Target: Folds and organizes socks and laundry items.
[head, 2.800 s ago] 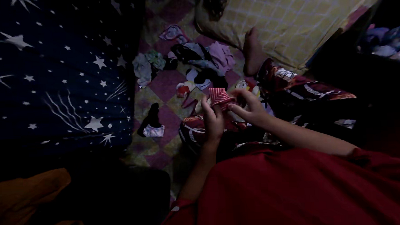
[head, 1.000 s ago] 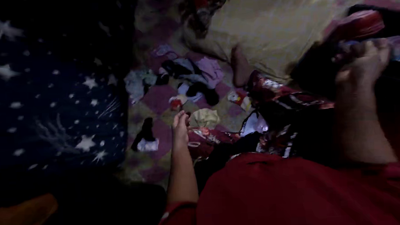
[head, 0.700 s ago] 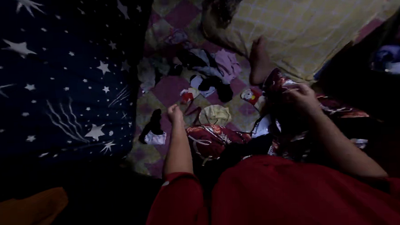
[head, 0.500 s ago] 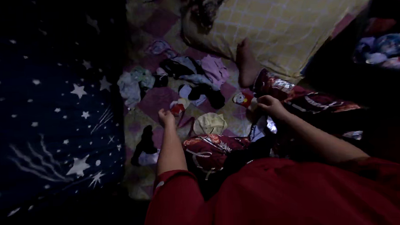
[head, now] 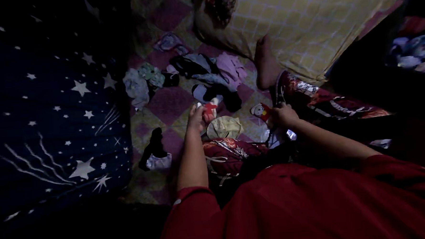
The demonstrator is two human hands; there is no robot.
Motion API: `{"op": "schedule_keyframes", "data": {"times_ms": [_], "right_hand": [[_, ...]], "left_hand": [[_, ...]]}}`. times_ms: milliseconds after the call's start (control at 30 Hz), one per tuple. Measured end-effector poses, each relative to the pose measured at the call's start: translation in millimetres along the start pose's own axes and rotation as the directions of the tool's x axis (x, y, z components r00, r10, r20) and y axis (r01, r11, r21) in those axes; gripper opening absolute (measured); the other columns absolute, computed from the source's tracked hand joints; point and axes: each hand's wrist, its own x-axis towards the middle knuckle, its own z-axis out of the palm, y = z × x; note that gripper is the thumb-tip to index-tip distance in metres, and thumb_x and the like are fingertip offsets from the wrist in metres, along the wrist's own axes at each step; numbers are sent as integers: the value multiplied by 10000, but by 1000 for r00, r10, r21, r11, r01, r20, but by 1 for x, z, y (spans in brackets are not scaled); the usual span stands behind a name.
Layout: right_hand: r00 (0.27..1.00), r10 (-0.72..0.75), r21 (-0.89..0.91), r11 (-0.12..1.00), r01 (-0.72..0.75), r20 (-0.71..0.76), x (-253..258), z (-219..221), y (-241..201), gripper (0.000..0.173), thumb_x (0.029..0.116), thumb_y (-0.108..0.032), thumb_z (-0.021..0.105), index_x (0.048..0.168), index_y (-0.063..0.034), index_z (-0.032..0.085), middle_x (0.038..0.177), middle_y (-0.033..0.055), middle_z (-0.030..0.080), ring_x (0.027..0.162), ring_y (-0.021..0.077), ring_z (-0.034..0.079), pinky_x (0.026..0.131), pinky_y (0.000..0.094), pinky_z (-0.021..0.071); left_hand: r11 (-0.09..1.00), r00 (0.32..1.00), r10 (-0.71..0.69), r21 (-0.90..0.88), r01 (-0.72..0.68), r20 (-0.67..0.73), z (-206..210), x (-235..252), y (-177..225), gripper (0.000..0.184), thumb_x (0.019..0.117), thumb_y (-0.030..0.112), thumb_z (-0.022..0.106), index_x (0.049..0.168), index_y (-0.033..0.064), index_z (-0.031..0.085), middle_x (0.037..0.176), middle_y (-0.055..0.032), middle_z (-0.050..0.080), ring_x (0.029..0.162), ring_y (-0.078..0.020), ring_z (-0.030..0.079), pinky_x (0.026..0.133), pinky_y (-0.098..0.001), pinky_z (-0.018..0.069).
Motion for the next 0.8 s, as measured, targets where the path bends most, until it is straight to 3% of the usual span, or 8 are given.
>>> {"op": "schedule_keyframes", "data": {"times_ms": [100, 167, 267, 333, 467, 567, 700, 800], "right_hand": [[975, -188, 226, 951, 210, -117, -21, -10, -37, 463, 956, -257, 720, 1280, 65, 645, 1412, 366, 490, 1311, 554, 460, 1026, 706, 388], [972, -233, 566, 796, 213, -37, -36, -18, -69, 526, 1061, -312, 536, 1444, 44, 481, 1417, 261, 538, 1248, 370, 577, 1035, 530, 478], [973, -233, 849, 512, 128, -6, -49, -26, -102, 455, 1100, -351, 415, 1370, 7, 496, 1026, 105, 670, 818, 141, 659, 730, 323, 563], [974, -209, 854, 489, 180, -85, -57, -34, -108, 319, 1074, -204, 514, 1250, 56, 566, 941, 80, 634, 733, 78, 587, 688, 266, 525], [955, -120, 762, 580, 289, -271, -60, -34, -104, 278, 1061, -191, 537, 1072, 58, 661, 928, 96, 648, 800, 90, 588, 767, 293, 505], [914, -163, 736, 549, 398, -372, -64, -23, -104, 260, 1034, -180, 570, 1084, 52, 674, 1097, 153, 642, 961, 155, 623, 863, 331, 527], [844, -219, 807, 253, 534, -489, -65, -23, -108, 156, 1007, -67, 553, 1096, 34, 631, 950, 15, 667, 824, 55, 649, 803, 265, 569], [838, -396, 788, 339, 514, -376, -69, -33, -104, 206, 1029, -95, 523, 1157, 46, 602, 992, 49, 678, 863, 76, 662, 824, 278, 569]], "left_hand": [[975, 969, 148, -193, -110, 200, 19, -50, 16, 330, 971, 11, 446, 1283, 114, 417, 828, 23, 577, 625, -38, 584, 571, -210, 531], [962, 918, 243, -200, -187, 314, 31, -73, 15, 391, 923, 2, 473, 1291, 112, 400, 922, 25, 608, 696, -35, 621, 611, -213, 554], [943, 857, 329, -86, -323, 397, 44, -95, 9, 459, 917, -22, 543, 1348, 32, 395, 1076, -31, 614, 790, -57, 632, 682, -241, 563], [935, 882, 334, 1, -355, 331, 46, -108, 5, 432, 942, -24, 586, 1349, -8, 440, 1073, -54, 621, 805, -53, 623, 704, -241, 553], [940, 936, 339, 8, -341, 98, 38, -132, -2, 355, 954, -16, 622, 1276, -1, 474, 1011, -26, 620, 785, -23, 604, 690, -208, 532], [945, 943, 327, -59, -323, 67, 31, -144, -8, 320, 991, 6, 572, 1294, 15, 467, 1027, -27, 608, 826, -45, 618, 728, -240, 552], [968, 971, 212, -164, -192, 111, 27, -160, -7, 240, 1087, 105, 385, 1324, 109, 419, 1011, -8, 603, 829, -74, 647, 746, -283, 580], [961, 979, 149, -254, -111, 138, 22, -175, -4, 279, 1114, 192, 283, 1368, 151, 390, 1044, -20, 606, 889, -108, 658, 791, -317, 583]]}}
